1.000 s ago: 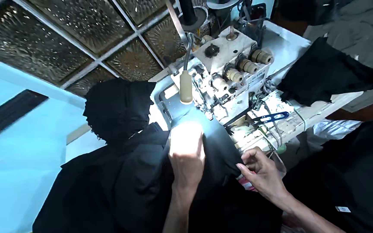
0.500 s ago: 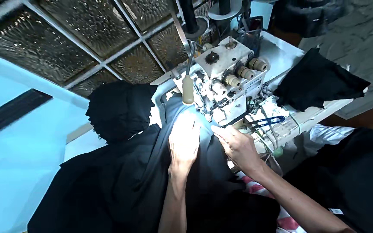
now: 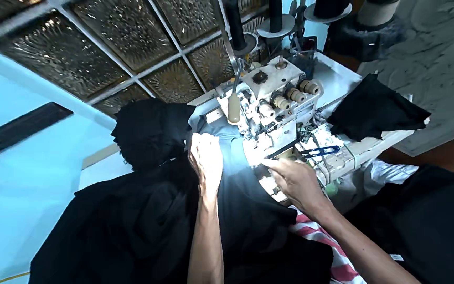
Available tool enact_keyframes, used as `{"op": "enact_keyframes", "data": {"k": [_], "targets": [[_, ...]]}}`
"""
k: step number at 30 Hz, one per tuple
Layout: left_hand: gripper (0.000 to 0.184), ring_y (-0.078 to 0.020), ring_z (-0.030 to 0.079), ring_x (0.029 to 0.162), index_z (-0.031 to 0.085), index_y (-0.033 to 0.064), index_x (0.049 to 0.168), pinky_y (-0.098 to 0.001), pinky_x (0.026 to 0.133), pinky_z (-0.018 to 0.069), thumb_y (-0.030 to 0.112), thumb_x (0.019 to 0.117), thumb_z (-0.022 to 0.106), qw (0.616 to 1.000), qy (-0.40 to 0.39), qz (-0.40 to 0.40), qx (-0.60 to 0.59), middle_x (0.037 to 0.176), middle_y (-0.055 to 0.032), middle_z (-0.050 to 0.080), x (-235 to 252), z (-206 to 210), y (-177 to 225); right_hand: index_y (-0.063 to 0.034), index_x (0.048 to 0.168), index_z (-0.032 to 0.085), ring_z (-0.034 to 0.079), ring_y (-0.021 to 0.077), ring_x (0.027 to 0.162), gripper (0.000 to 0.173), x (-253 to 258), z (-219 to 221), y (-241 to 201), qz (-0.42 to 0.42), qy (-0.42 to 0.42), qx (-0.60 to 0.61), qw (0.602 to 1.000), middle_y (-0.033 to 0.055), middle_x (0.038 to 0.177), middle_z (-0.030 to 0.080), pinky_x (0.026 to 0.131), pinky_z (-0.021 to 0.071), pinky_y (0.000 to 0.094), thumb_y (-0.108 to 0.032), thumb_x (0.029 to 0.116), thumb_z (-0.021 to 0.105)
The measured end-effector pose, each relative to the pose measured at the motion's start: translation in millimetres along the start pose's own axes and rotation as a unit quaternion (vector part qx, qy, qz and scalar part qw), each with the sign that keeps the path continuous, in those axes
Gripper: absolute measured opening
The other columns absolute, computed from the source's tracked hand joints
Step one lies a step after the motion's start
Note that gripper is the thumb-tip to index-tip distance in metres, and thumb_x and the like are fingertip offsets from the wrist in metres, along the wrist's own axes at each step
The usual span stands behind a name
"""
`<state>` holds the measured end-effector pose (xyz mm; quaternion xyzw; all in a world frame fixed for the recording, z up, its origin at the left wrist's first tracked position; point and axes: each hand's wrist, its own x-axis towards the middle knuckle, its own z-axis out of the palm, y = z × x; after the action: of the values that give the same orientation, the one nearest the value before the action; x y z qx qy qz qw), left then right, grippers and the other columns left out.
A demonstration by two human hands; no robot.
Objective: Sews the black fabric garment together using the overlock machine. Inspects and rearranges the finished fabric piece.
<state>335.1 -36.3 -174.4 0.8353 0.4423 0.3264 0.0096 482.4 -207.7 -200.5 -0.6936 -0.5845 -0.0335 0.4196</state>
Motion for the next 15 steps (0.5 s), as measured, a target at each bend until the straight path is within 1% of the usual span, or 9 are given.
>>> {"op": "enact_keyframes", "data": {"k": [2, 4, 6, 7, 8, 9, 11, 13, 15], "targets": [[0.021, -0.0389, 0.066, 0.093, 0.07, -0.0033, 0.099, -0.0555, 0.081, 0.054, 0.014, 0.1013, 0.059, 0.999, 0.023, -0.032, 0.015, 0.103, -0.0226, 0.065, -6, -1, -5, -0.0081, 0.109, 0.078, 0.073, 0.0318, 0.08, 0.023, -9, -9, 16, 0.024, 0.033, -0.02, 0.999, 0.0131, 0.091, 0.075, 0.072, 0.0597, 0.0505, -0.007, 0.0944, 0.061], [0.018, -0.0392, 0.067, 0.092, 0.071, -0.0051, 0.095, -0.0548, 0.079, 0.0536, 0.011, 0.0968, 0.063, 0.996, 0.071, -0.048, 0.004, 0.099, -0.0233, 0.067, -16, -2, -10, -0.0025, 0.113, 0.076, 0.073, 0.0398, 0.095, 0.025, -15, -20, 41, 0.053, 0.033, -0.066, 0.996, 0.0193, 0.103, 0.074, 0.081, 0.0586, 0.0558, 0.0, 0.0952, 0.058], [0.015, -0.035, 0.068, 0.086, 0.072, -0.0051, 0.089, -0.0479, 0.076, 0.0543, 0.009, 0.0916, 0.069, 0.99, 0.14, -0.036, -0.007, 0.092, -0.0216, 0.068, -27, -6, -13, 0.003, 0.122, 0.071, 0.066, 0.0481, 0.113, 0.035, -18, -31, 67, 0.083, -0.019, -0.109, 0.99, 0.0255, 0.119, 0.07, 0.093, 0.0533, 0.0622, 0.012, 0.0923, 0.054], [0.014, -0.0322, 0.068, 0.084, 0.073, -0.0048, 0.087, -0.0439, 0.075, 0.0549, 0.008, 0.0902, 0.071, 0.986, 0.165, -0.03, -0.014, 0.09, -0.0206, 0.068, -31, -12, -12, 0.0039, 0.126, 0.068, 0.061, 0.05, 0.123, 0.038, -19, -35, 78, 0.098, -0.061, -0.12, 0.986, 0.0262, 0.128, 0.067, 0.099, 0.0494, 0.0638, 0.014, 0.0922, 0.054], [0.014, -0.029, 0.068, 0.08, 0.073, -0.0048, 0.085, -0.0395, 0.073, 0.0545, 0.008, 0.0887, 0.073, 0.982, 0.188, -0.021, -0.023, 0.087, -0.0196, 0.068, -35, -17, -9, 0.0046, 0.126, 0.068, 0.059, 0.0501, 0.126, 0.038, -19, -36, 87, 0.097, -0.089, -0.133, 0.982, 0.0263, 0.131, 0.066, 0.102, 0.0483, 0.0634, 0.014, 0.0923, 0.054], [0.014, -0.026, 0.066, 0.078, 0.072, -0.0049, 0.083, -0.035, 0.071, 0.0537, 0.008, 0.0876, 0.075, 0.978, 0.207, -0.011, -0.035, 0.084, -0.0184, 0.067, -38, -21, -7, 0.0049, 0.124, 0.07, 0.06, 0.0497, 0.125, 0.036, -20, -36, 95, 0.081, -0.099, -0.146, 0.981, 0.0262, 0.13, 0.067, 0.101, 0.049, 0.0625, 0.014, 0.0924, 0.055], [0.014, -0.0206, 0.066, 0.077, 0.072, -0.0041, 0.081, -0.0271, 0.07, 0.0533, 0.008, 0.0861, 0.076, 0.971, 0.232, 0.009, -0.061, 0.082, -0.0165, 0.067, -43, -26, -3, 0.0049, 0.117, 0.072, 0.065, 0.0493, 0.117, 0.03, -20, -35, 104, 0.036, -0.088, -0.17, 0.981, 0.0265, 0.122, 0.07, 0.096, 0.0526, 0.0617, 0.012, 0.0933, 0.056], [0.013, -0.0195, 0.067, 0.08, 0.072, -0.0035, 0.079, -0.0248, 0.074, 0.0548, 0.008, 0.0862, 0.075, 0.965, 0.249, 0.034, -0.075, 0.082, -0.0158, 0.067, -48, -28, 1, 0.0047, 0.11, 0.074, 0.07, 0.0478, 0.102, 0.022, -18, -31, 112, -0.019, -0.053, -0.192, 0.98, 0.0256, 0.108, 0.073, 0.084, 0.0565, 0.06, 0.008, 0.0945, 0.057], [0.013, -0.0204, 0.067, 0.082, 0.07, -0.0026, 0.077, -0.024, 0.076, 0.0543, 0.006, 0.0857, 0.073, 0.957, 0.272, 0.062, -0.076, 0.081, -0.0152, 0.067, -51, -24, 4, 0.0046, 0.101, 0.073, 0.072, 0.0459, 0.092, 0.016, -15, -30, 118, -0.051, -0.023, -0.213, 0.975, 0.0241, 0.099, 0.074, 0.079, 0.0573, 0.0586, 0.001, 0.0947, 0.059]]}}
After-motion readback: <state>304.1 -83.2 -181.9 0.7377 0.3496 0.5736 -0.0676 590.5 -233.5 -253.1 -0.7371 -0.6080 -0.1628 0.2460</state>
